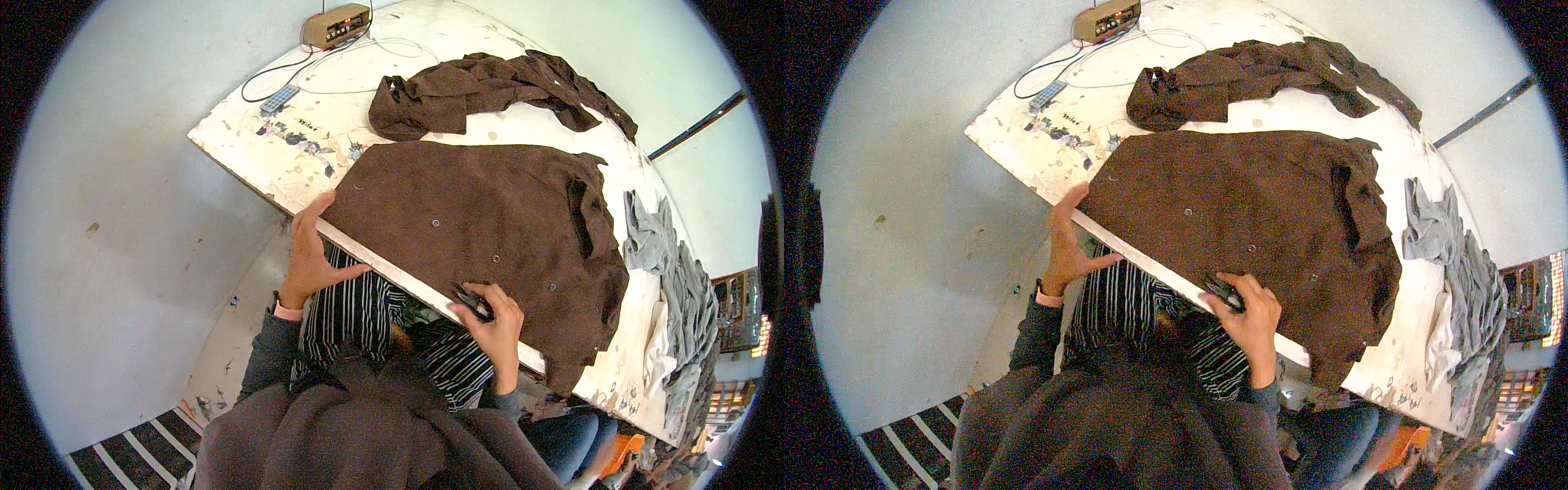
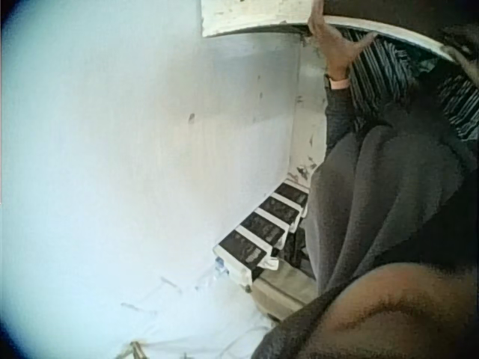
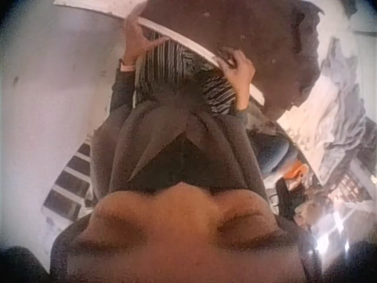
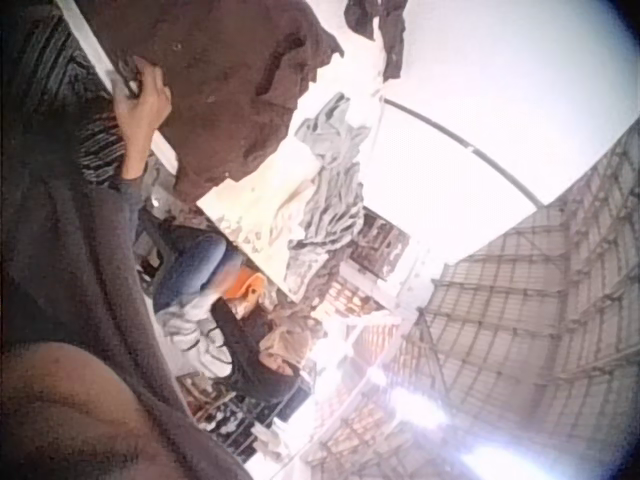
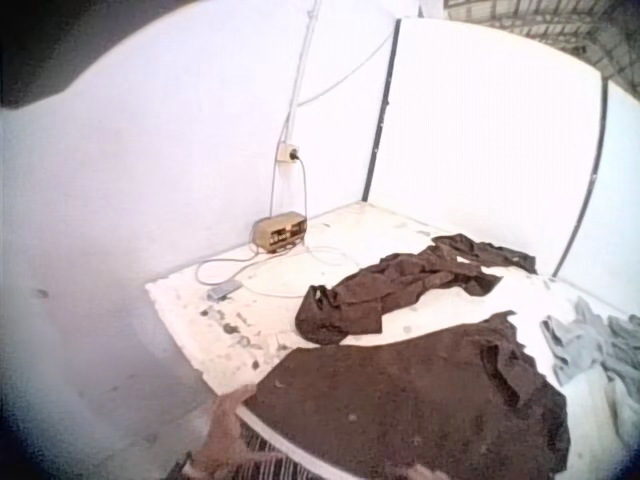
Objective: The person uses a small blade to cut a brown sweatshirt on a white work table. They repeatedly lift, fold, and trim the garment, removing excess fabric and threads while handling the piece one at a time.
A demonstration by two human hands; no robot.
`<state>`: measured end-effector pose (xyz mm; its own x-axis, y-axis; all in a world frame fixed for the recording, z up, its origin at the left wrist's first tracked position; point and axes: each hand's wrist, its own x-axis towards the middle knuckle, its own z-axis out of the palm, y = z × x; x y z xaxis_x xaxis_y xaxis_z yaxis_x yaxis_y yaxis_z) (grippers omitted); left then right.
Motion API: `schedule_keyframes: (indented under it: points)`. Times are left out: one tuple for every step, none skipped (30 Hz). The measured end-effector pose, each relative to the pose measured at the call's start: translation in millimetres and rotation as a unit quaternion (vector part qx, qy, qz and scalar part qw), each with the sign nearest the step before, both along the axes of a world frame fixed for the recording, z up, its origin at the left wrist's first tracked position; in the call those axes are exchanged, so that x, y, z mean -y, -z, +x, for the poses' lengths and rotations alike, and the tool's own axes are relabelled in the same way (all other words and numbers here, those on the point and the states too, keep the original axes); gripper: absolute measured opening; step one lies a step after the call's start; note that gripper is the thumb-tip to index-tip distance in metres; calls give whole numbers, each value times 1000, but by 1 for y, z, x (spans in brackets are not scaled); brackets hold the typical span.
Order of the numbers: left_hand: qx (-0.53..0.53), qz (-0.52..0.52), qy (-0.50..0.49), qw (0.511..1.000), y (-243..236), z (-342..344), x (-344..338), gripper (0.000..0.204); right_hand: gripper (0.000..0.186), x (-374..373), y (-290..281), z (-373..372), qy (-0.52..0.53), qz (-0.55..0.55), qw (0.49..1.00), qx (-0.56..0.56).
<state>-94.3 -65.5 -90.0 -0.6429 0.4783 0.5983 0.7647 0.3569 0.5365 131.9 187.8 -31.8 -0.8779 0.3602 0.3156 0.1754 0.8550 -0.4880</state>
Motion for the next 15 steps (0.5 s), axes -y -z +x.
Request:
schedule_keyframes:
  points:
    - [1, 19, 10, 1000, -10, 1, -1, 101, 28, 3, -3, 3, 26, -24, 999, 21]
    - [-11, -26, 14, 1000, -13, 2, 2, 93, 27, 4, -1, 3, 30, -6, 1000, 1]
    - [-22, -71, 18, 997, -16, 1, 7, 85, 28, 4, 2, 2, 35, 11, 999, -20]
    - [-34, -115, 24, 993, -19, 0, 8, 78, 29, 4, 4, 1, 42, 31, 998, -40]
    - [-18, -103, 20, 994, -24, 3, 7, 48, 34, 6, 0, 1, 40, 44, 997, -41]
    - [-9, -113, 39, 993, -22, 1, 10, 42, 33, 5, 0, 5, 43, 43, 998, -30]
    - [2, -124, 56, 991, -24, -1, 18, 37, 32, 4, 0, 10, 44, 41, 998, -19]
    - [12, -136, 72, 988, -26, -3, 24, 33, 31, 3, 0, 15, 44, 40, 998, -8]
    - [22, -107, 102, 989, -29, -4, 30, 21, 30, 0, -1, 22, 58, 27, 998, -21]
    - [29, -79, 127, 988, -37, 0, 31, 21, 29, -3, -2, 31, 72, 16, 997, -33]
    - [38, -52, 151, 986, -46, 7, 32, 21, 28, -1, -9, 34, 86, 3, 995, -43]
    - [47, -26, 175, 983, -51, 15, 33, 21, 18, -1, -19, 35, 85, -74, 989, -99]
    - [178, 60, 210, 960, -54, 26, 31, 24, 13, -6, -23, 37, 94, -115, 977, -156]
    - [306, 141, 233, 912, -56, 40, 31, 27, 8, -8, -28, 34, 98, -160, 960, -210]
    - [388, 178, 237, 873, -59, 48, 27, 31, 7, -9, -39, 32, 132, -168, 957, -196]
